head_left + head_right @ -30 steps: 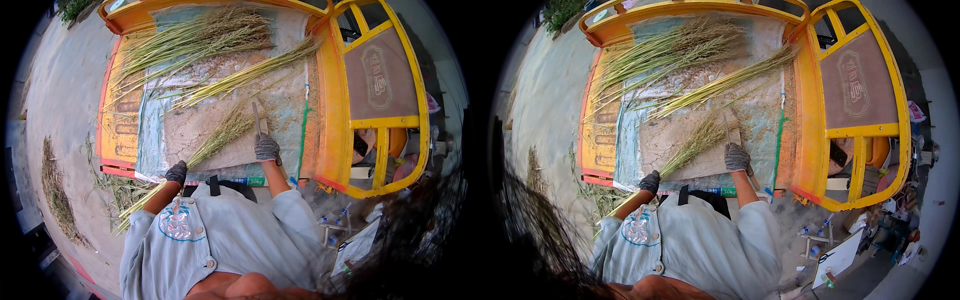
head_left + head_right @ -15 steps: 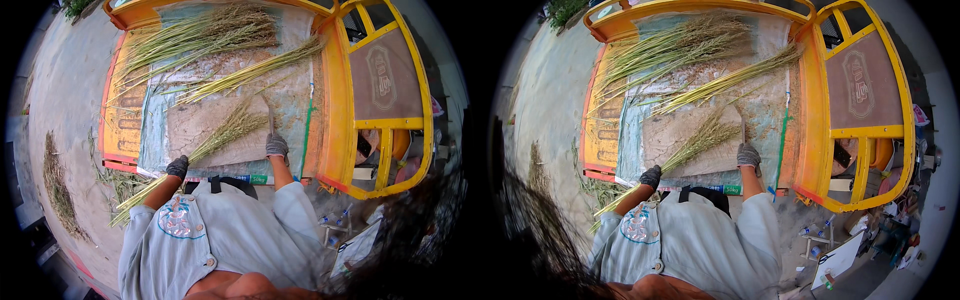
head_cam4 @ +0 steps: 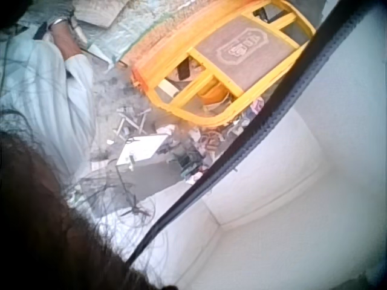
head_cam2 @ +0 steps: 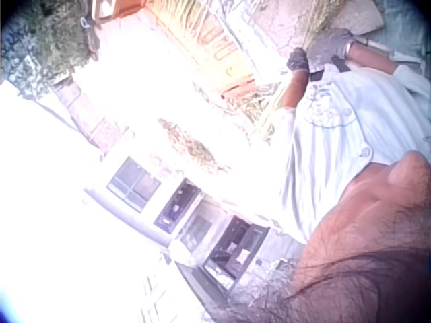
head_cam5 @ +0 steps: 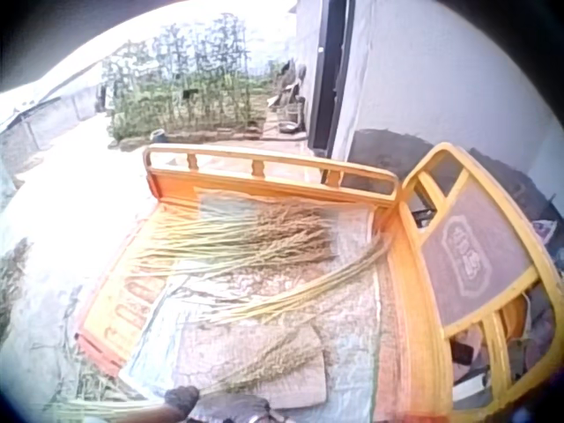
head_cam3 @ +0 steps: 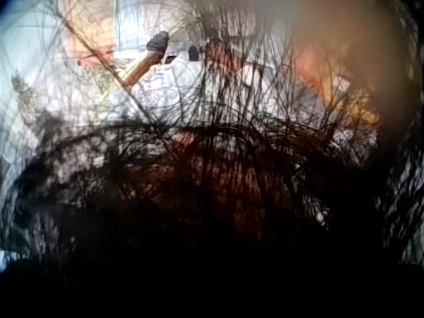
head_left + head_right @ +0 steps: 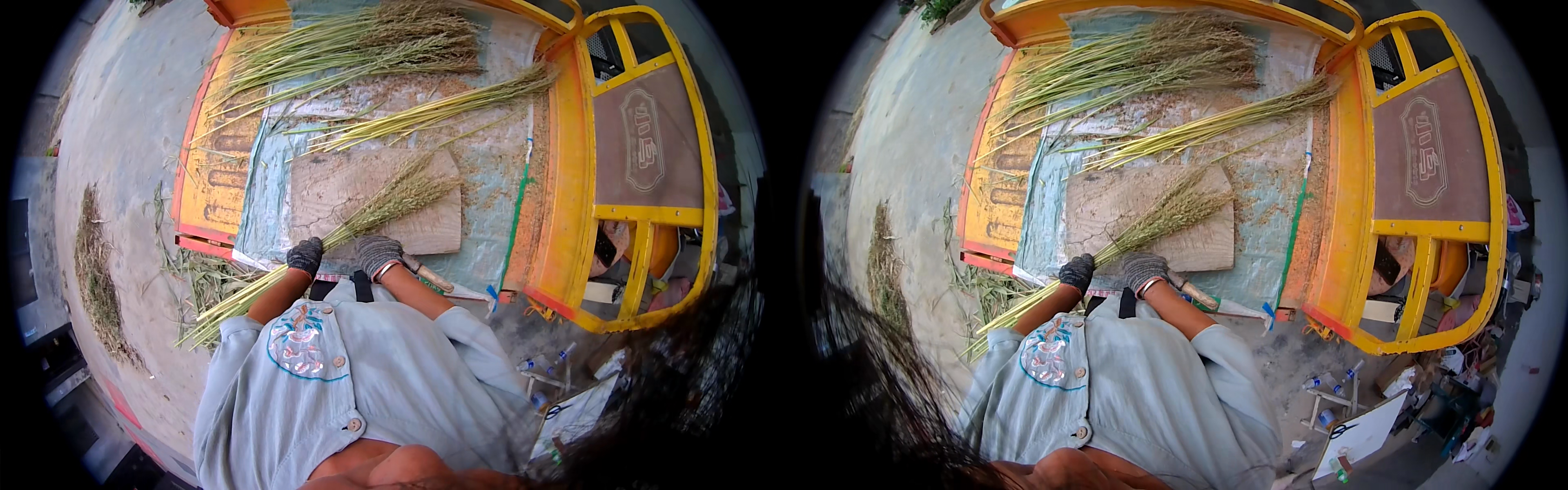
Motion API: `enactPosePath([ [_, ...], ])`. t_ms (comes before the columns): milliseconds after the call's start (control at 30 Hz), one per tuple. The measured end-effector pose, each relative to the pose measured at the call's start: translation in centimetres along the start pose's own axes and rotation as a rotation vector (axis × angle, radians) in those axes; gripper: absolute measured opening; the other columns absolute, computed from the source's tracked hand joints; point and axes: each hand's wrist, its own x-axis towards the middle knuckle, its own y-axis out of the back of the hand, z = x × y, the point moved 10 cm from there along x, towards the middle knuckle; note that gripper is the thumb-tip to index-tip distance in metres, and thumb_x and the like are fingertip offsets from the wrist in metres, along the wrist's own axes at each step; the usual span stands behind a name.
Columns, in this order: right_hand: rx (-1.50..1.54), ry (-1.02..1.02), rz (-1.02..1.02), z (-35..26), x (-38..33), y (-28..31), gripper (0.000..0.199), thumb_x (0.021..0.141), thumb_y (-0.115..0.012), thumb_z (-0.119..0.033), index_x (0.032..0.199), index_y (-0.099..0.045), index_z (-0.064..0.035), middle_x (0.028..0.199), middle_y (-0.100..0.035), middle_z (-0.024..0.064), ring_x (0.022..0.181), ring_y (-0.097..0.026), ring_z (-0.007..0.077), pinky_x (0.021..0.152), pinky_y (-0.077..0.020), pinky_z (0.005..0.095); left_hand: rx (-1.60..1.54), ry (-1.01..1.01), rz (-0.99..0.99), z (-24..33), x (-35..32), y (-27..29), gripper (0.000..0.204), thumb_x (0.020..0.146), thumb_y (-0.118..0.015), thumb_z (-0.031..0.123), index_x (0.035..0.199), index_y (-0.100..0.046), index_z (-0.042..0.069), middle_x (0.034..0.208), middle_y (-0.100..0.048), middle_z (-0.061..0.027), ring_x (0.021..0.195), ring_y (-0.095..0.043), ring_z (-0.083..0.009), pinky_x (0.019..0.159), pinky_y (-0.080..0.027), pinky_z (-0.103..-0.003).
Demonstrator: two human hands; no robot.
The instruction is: The person stands at the back of a yellow utility vehicle and manually threshes bundles of grain stalks. They repeatedly strike the stalks against a wooden board to separate the grain, then place the processed stalks onto a pile on the vehicle bed.
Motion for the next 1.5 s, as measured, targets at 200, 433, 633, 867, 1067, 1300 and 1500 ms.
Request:
enactPosePath([
  [200, -0.053, -0.472, 0.186, 19.8, -3.4, 2.7, 0.036, 0.089, -0.042, -0.036, 0.091, -0.061, -0.0053, 0.086, -0.065, 0.0197, 0.078, -0.064, 0.0342, 0.069, -0.0504, 0.0448, -0.037, -0.012, -0.012, -0.6, 0.4, 0.0, 0.017, 0.087, -0.044, 0.021, 0.095, -0.051, 0.008, 0.083, -0.062, -0.0178, 0.078, -0.063, -0.0345, 0.065, -0.049, -0.046],
  [433, 0.006, -0.098, 0.333, 7.0, -3.1, 2.1, 0.031, 0.087, -0.045, -0.036, 0.083, -0.061, -0.0089, 0.08, -0.064, 0.014, 0.073, -0.063, 0.0315, 0.065, -0.049, 0.0449, -0.026, 0.013, -0.059, -0.4, -0.1, 0.1, 0.017, 0.087, -0.044, 0.02, 0.097, -0.05, 0.008, 0.086, -0.062, -0.0198, 0.079, -0.063, -0.0353, 0.067, -0.049, -0.046],
  [633, 0.111, -0.131, 0.127, 9.2, 0.5, -3.8, 0.035, 0.088, -0.043, -0.037, 0.091, -0.063, -0.0087, 0.086, -0.065, 0.0156, 0.082, -0.064, 0.0323, 0.071, -0.0488, 0.0463, -0.009, 0.018, -0.075, -0.9, -0.1, -1.0, 0.017, 0.086, -0.043, 0.018, 0.099, -0.049, 0.009, 0.087, -0.062, -0.0197, 0.08, -0.062, -0.0358, 0.067, -0.049, -0.046],
  [867, 0.079, -0.765, 0.369, 29.8, -5.3, 4.9, 0.035, 0.089, -0.043, -0.036, 0.092, -0.063, -0.007, 0.092, -0.064, 0.0183, 0.087, -0.062, 0.0353, 0.074, -0.0494, 0.0457, -0.053, 0.044, -0.156, -0.8, -0.1, -0.9, 0.018, 0.086, -0.042, 0.017, 0.099, -0.049, 0.007, 0.089, -0.062, -0.0219, 0.084, -0.062, -0.0375, 0.069, -0.048, -0.048],
  [1067, 0.125, -0.758, 0.631, 28.3, -10.9, 5.3, 0.039, 0.088, -0.046, -0.041, 0.091, -0.061, -0.0054, 0.083, -0.063, 0.019, 0.078, -0.061, 0.0386, 0.069, -0.0478, 0.0481, -0.158, 0.083, -0.22, -0.4, -0.7, -1.9, 0.029, 0.081, -0.05, 0.021, 0.106, -0.047, 0.006, 0.097, -0.061, -0.0227, 0.091, -0.06, -0.0384, 0.078, -0.047, -0.047],
  [1300, 0.107, -0.226, 0.411, 11.5, -7.4, 1.7, 0.034, 0.087, -0.048, -0.038, 0.084, -0.059, -0.007, 0.081, -0.064, 0.0159, 0.073, -0.062, 0.035, 0.067, -0.0482, 0.0475, -0.162, 0.198, -0.13, 1.3, -3.2, -1.4, 0.061, 0.068, -0.07, 0.027, 0.118, -0.043, 0.005, 0.099, -0.06, -0.0229, 0.093, -0.06, -0.037, 0.08, -0.047, -0.048],
  [1500, 0.15, -0.381, 0.075, 13.6, -6.4, -4.2, 0.034, 0.087, -0.046, -0.037, 0.091, -0.061, -0.0076, 0.086, -0.064, 0.0194, 0.082, -0.063, 0.0355, 0.072, -0.049, 0.0465, -0.401, -0.065, -0.398, 1.2, -1.7, -10.1, 0.057, 0.068, -0.071, 0.033, 0.113, -0.054, 0.004, 0.103, -0.06, -0.0244, 0.102, -0.056, -0.0374, 0.082, -0.047, -0.042],
])
